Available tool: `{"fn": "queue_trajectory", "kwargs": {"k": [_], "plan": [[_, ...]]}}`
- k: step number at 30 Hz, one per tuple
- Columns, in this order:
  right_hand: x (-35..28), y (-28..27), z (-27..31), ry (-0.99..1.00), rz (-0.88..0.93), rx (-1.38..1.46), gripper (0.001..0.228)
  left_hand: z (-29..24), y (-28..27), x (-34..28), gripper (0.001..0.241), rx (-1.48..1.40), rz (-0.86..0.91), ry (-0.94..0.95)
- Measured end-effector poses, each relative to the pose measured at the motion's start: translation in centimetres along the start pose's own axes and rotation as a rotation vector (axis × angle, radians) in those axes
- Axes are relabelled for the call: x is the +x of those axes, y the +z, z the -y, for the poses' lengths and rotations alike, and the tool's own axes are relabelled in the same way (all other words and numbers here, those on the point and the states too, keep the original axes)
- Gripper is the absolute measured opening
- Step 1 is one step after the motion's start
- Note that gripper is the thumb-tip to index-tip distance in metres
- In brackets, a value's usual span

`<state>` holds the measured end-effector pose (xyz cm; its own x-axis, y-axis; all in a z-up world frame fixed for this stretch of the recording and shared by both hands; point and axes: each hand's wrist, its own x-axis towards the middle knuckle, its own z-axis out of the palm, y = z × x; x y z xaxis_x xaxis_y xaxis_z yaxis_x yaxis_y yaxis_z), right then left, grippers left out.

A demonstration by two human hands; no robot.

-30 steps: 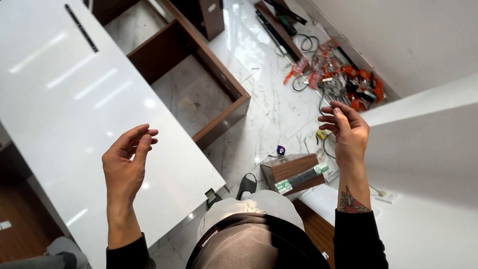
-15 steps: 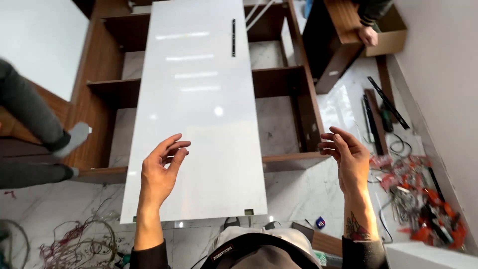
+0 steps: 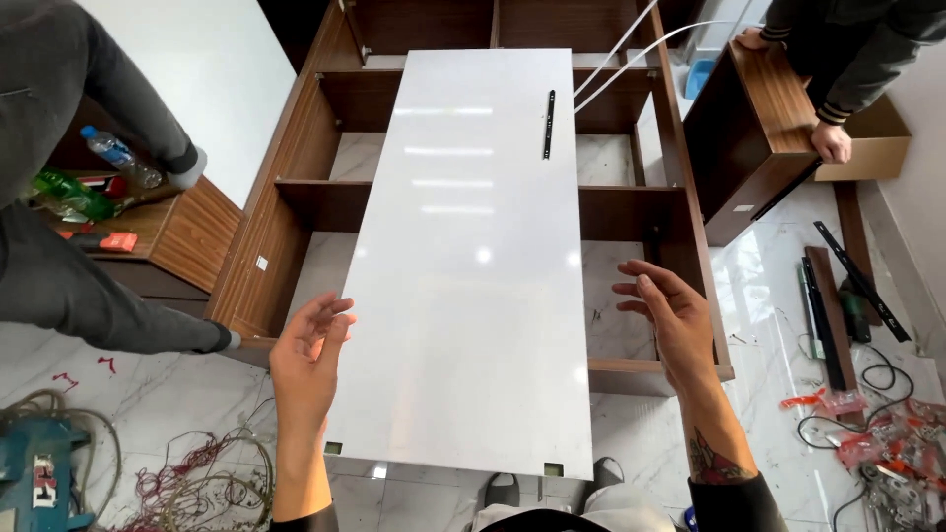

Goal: Measuring, cutting, and adhering LED light strips to the interior shelves and frame of a wooden cabinet.

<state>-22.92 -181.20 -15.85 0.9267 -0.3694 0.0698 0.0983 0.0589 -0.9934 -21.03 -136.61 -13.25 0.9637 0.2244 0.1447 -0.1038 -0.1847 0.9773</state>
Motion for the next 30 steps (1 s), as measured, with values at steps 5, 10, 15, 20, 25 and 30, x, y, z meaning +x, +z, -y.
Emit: {"fn": "queue_trajectory", "kwargs": {"k": [5,10,15,20,25,30], "plan": [[1.9,-4.8,-0.6,-0.014,-0.028,0.0,0.037,-0.6,4.8,0.7,0.036,-0.084,0.03,-0.026],[6.6,-12.3,-2.4,-0.073,-0.017,0.04,0.037,-2.2,12.9,-0.1,0.043,0.014,0.142,-0.087],[11.3,-20.5,-2.8,0.041,-0.034,0.032,0.039,-3.1,22.7,-2.5,0.04,0.161,0.193,-0.27],[13.9,-30.1,-3.7,0.197,-0.077,-0.037,0.045,-3.6,32.9,-5.4,0.045,0.103,0.164,-0.478],[18.1,-34.7,-6.0,0.039,0.003,0.053,0.035,-4.0,37.5,-7.1,0.051,0.024,0.131,-0.058],[18.9,-33.8,-7.9,0.033,0.113,0.024,0.035,-3.4,36.2,-9.1,0.051,0.075,0.156,-0.053]]}}
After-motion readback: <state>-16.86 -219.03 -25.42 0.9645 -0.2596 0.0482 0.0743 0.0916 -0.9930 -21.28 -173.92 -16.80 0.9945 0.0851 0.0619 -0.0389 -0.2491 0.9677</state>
